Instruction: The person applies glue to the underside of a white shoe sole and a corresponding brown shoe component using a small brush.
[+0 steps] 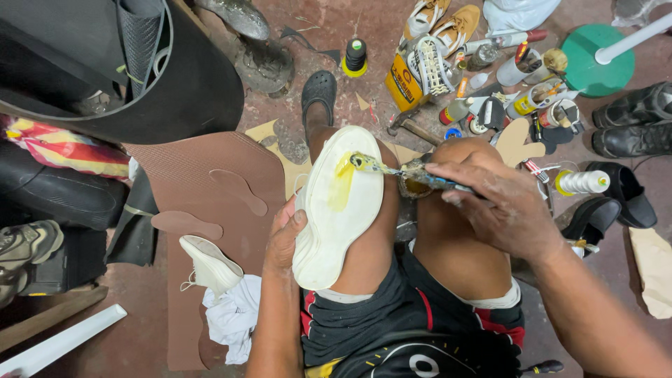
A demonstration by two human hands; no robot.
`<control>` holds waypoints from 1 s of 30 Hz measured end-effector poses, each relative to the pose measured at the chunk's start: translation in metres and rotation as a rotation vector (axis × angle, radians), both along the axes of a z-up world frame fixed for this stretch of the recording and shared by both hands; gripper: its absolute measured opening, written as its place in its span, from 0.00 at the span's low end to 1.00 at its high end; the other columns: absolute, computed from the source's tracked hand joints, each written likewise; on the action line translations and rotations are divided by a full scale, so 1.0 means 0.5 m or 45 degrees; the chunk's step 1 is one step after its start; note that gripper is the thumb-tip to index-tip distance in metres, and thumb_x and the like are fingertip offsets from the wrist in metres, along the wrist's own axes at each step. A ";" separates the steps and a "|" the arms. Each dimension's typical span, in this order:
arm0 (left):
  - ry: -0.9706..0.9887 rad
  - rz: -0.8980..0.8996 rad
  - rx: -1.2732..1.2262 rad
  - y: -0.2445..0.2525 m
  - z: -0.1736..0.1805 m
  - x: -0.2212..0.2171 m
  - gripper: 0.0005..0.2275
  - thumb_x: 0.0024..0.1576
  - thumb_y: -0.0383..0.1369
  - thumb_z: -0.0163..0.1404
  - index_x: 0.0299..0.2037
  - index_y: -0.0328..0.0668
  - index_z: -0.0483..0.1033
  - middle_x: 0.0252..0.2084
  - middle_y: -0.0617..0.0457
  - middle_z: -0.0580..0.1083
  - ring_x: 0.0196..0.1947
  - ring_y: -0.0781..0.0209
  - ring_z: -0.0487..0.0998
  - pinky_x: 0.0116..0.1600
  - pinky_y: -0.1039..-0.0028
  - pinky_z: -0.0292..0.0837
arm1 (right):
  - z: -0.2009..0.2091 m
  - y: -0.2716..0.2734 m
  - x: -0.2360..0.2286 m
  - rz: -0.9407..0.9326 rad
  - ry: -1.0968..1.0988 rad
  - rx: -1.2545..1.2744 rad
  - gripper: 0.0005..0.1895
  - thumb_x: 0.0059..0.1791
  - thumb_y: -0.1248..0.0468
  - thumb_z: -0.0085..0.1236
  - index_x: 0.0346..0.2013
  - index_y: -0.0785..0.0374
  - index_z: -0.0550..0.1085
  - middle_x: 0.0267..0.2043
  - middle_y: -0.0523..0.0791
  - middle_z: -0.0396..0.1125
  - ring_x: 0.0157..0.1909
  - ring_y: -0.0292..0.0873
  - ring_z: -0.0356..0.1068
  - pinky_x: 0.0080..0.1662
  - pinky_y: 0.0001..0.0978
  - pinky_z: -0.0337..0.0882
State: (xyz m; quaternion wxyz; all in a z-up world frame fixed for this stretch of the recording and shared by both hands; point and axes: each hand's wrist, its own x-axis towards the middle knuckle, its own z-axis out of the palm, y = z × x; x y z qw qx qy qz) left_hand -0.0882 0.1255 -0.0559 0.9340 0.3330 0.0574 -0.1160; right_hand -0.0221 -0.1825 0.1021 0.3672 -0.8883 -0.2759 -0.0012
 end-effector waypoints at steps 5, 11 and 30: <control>0.004 0.003 -0.021 -0.001 0.002 -0.004 0.36 0.56 0.42 0.63 0.68 0.23 0.63 0.60 0.42 0.74 0.58 0.56 0.76 0.63 0.69 0.71 | -0.006 -0.005 0.012 0.001 -0.083 -0.004 0.21 0.49 0.69 0.62 0.57 0.53 0.75 0.40 0.46 0.71 0.38 0.47 0.70 0.42 0.36 0.70; 0.020 0.012 0.056 -0.005 0.018 -0.001 0.36 0.55 0.42 0.63 0.68 0.24 0.63 0.59 0.43 0.74 0.58 0.57 0.76 0.64 0.70 0.70 | -0.036 0.015 0.010 0.121 0.048 0.015 0.24 0.47 0.69 0.62 0.58 0.52 0.76 0.29 0.44 0.68 0.27 0.45 0.65 0.32 0.37 0.66; 0.018 -0.018 0.128 -0.006 0.033 -0.002 0.37 0.52 0.44 0.65 0.66 0.25 0.65 0.57 0.44 0.74 0.55 0.58 0.77 0.62 0.71 0.71 | 0.034 0.002 0.048 0.132 -0.047 0.051 0.17 0.50 0.71 0.58 0.54 0.59 0.78 0.44 0.47 0.74 0.44 0.45 0.75 0.46 0.33 0.74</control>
